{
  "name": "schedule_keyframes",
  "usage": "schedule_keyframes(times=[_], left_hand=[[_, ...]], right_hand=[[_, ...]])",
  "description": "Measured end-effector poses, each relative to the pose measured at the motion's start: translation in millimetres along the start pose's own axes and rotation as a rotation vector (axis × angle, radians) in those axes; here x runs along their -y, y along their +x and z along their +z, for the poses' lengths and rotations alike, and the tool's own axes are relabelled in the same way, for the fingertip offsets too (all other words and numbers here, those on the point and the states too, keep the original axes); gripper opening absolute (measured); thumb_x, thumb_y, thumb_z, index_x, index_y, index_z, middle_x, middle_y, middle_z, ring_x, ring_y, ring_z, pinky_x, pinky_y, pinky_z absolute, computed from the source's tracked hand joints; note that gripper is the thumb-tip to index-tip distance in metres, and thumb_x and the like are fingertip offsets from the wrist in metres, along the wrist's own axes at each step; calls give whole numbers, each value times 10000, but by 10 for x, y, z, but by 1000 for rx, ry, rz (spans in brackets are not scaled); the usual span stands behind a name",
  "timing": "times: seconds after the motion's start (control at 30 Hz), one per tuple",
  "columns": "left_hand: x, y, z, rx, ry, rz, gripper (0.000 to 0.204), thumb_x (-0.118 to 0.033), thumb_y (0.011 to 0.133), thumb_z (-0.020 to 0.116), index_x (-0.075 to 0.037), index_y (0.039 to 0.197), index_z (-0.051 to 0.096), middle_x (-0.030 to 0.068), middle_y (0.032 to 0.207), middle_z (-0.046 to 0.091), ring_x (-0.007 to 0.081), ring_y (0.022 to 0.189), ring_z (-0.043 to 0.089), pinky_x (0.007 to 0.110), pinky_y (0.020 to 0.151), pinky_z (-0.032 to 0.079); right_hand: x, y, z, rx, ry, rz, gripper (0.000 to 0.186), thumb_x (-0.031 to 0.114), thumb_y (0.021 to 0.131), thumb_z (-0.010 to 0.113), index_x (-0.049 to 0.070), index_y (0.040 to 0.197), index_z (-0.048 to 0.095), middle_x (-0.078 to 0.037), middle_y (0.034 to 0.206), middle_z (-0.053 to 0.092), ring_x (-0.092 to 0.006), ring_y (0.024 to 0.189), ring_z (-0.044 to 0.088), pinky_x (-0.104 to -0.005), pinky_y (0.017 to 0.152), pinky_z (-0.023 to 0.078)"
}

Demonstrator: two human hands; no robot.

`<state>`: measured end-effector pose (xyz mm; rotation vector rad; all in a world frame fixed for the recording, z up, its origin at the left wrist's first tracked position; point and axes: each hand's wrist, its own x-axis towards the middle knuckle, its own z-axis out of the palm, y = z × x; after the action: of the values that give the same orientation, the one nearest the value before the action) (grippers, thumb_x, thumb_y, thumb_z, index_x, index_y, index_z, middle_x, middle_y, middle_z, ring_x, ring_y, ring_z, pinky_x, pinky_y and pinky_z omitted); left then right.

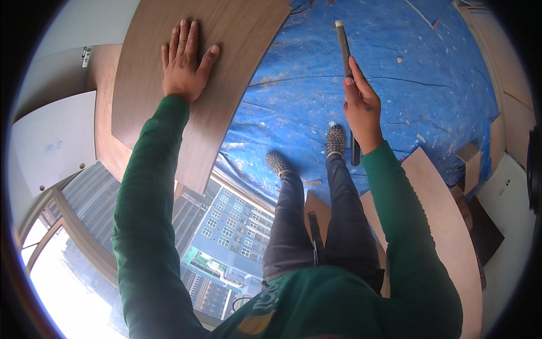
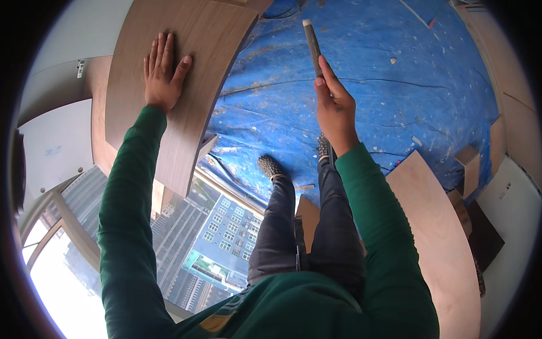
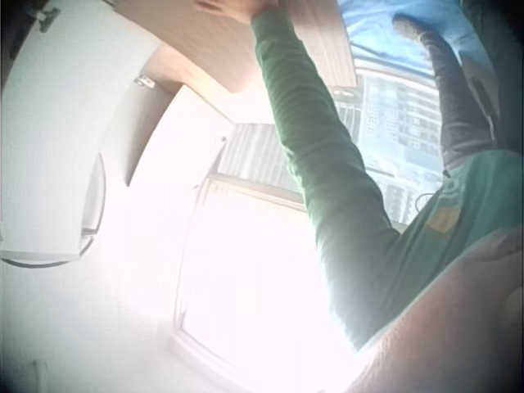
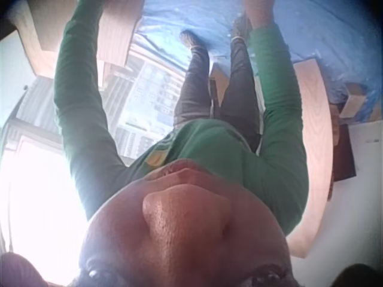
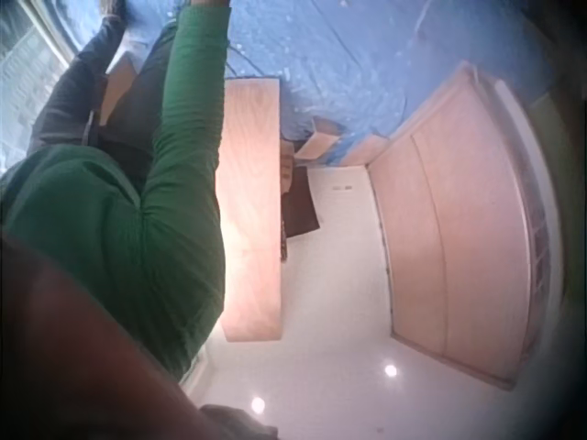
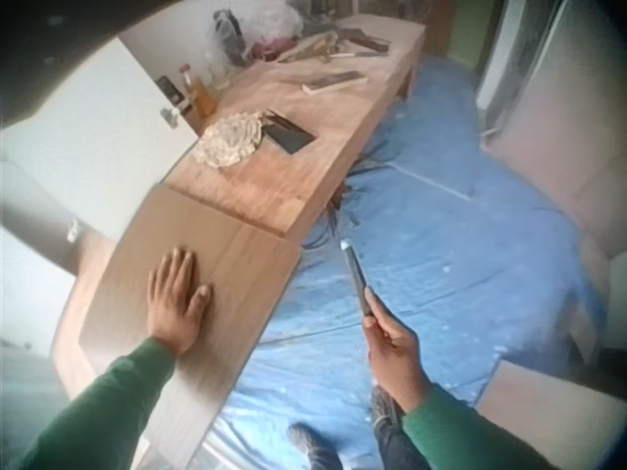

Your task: The person wipes a rectangular wood panel with a cloth, then uses a metal file and a sanding block to smooth the edges. The person repeatedly wipes and sands the same panel throughout the clip.

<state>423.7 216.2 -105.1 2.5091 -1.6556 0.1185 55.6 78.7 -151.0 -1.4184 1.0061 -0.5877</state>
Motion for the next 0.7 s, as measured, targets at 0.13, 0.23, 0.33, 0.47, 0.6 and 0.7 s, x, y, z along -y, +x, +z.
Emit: schedule_keyframes(times=[0.13,0.23,0.33,0.47,0.6,0.7], left_hand=[[-761,71,10,61,-33,359,757,-564,1074,422,-137,1677,260,120,1735,256,278,1619,192,529,1313,102],[-940,478,113,17,-41,420,722,-507,1094,421,-121,1678,240,116,1736,254,273,1619,191,521,1316,118],[-1112,936,267,50,-31,433,606,-377,1099,444,-92,1626,355,155,1734,234,349,1603,206,531,1296,161],[-1316,1429,379,186,165,423,610,-369,1105,412,-73,1633,341,168,1753,147,370,1612,145,539,1294,158],[-1403,1179,460,12,131,322,627,-267,1073,436,-53,1645,295,155,1740,219,333,1607,203,516,1301,175],[-1414,277,219,4,64,327,668,-152,1018,455,-93,1661,285,111,1733,271,274,1602,258,485,1310,197]], right_hand=[[-560,-635,-835,-45,-139,209,478,272,1116,575,217,1586,504,39,949,561,-36,732,431,-239,637,412],[-662,-966,-1124,-38,-233,339,463,276,1119,569,207,1574,522,-32,1156,717,-63,896,557,-260,800,503],[-649,-1105,-1310,-43,-187,427,476,304,1120,564,211,1584,509,6,966,641,-82,821,515,-269,747,483],[-672,-1145,-1394,-49,-157,421,471,283,1120,563,208,1582,513,-2,989,659,-76,833,525,-264,761,484],[-752,-1171,-1401,-40,-196,409,475,281,1117,566,191,1581,512,-34,1162,717,-68,914,570,-258,830,500],[-779,-1249,-1412,-35,-214,411,480,280,1115,572,186,1581,508,-58,1325,703,-67,962,581,-258,866,503]])
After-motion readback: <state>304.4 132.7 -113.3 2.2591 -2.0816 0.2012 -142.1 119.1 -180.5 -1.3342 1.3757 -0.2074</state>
